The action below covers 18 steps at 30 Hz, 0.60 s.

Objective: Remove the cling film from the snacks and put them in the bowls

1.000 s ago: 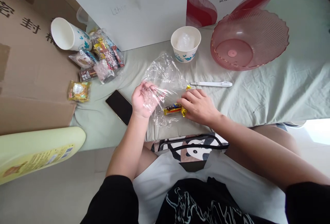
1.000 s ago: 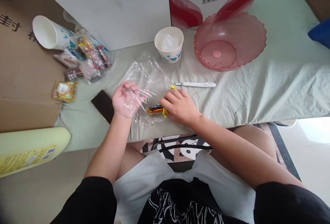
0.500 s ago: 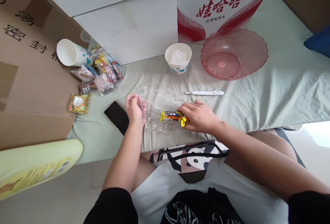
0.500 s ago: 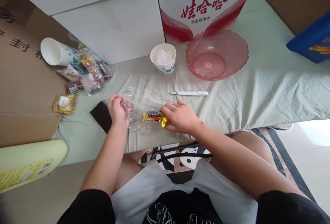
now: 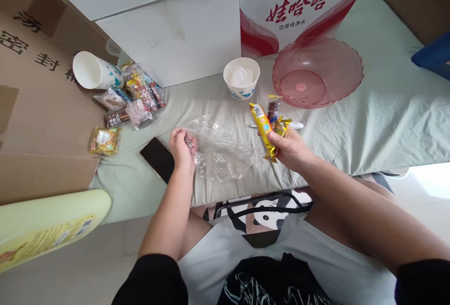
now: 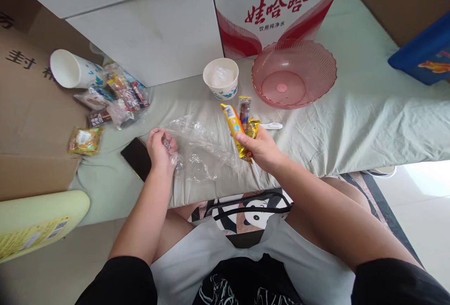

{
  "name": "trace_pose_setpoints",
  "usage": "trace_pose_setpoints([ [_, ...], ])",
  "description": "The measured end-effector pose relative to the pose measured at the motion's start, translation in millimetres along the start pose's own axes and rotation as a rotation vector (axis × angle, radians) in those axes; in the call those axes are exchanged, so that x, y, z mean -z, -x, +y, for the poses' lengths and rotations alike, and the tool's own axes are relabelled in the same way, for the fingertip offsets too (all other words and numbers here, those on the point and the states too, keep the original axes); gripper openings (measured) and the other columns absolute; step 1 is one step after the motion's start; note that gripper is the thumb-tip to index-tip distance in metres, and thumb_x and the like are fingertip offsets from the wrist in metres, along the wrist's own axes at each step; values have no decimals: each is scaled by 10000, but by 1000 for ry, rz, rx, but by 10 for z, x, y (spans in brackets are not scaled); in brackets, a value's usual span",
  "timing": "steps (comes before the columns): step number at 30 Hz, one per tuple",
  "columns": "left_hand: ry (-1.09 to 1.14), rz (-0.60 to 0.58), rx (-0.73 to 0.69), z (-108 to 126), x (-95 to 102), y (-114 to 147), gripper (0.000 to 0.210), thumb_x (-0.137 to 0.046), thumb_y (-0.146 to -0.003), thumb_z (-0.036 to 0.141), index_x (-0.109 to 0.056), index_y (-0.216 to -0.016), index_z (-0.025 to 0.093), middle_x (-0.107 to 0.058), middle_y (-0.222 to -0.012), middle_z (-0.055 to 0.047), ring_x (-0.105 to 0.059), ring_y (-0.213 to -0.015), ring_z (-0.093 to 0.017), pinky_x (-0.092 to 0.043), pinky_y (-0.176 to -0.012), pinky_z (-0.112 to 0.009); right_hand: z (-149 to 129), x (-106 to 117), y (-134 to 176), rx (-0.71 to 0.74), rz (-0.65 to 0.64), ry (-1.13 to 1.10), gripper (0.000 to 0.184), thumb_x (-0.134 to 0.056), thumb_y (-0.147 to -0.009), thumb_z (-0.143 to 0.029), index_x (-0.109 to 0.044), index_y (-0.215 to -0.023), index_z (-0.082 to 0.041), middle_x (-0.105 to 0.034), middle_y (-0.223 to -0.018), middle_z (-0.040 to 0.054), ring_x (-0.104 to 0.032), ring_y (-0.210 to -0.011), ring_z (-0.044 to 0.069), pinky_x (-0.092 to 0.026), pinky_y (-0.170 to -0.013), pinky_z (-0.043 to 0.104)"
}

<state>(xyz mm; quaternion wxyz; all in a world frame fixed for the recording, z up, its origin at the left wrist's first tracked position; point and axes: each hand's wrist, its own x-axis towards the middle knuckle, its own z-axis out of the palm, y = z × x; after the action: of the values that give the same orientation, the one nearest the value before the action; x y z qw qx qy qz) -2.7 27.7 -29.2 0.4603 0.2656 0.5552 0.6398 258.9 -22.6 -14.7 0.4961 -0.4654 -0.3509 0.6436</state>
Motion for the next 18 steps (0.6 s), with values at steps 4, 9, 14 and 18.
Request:
trace_pose_setpoints([
  [4,8,-16,35,16,1,0,216,-681,-666,239,-470,-705,212,-460,-536,89,-369,-340,-44,-144,-318,-170,-312,206,-59,132,276,28,484,-902,-650,-510,-612,-940,-252,-621,-775,-32,-552,-646,125,-456,-544,257],
  [9,-12,-27,44,18,-33,-8,210,-685,-623,256,-497,-706,213,-466,-511,97,-350,-328,-44,-139,-302,-165,-865,666,-390,82,420,-2,262,-720,-817,-435,-608,-948,-238,-670,-866,33,-586,-678,151,-499,-574,306],
  [14,-42,-40,26,27,-69,-14,251,-712,-575,294,-497,-681,217,-462,-483,104,-346,-308,-54,-144,-273,-175,-944,964,-583,164,353,52,301,-517,-928,-549,-587,-954,-258,-652,-987,93,-683,-1020,259,-610,-861,459],
  [18,-47,-43,26,32,-77,-8,275,-733,-553,307,-499,-666,216,-458,-471,109,-334,-305,-48,-150,-267,-172,-780,937,-400,360,604,478,301,-574,-889,-498,-630,-1052,-251,-686,-1124,116,-649,-1181,304,-527,-1042,544],
])
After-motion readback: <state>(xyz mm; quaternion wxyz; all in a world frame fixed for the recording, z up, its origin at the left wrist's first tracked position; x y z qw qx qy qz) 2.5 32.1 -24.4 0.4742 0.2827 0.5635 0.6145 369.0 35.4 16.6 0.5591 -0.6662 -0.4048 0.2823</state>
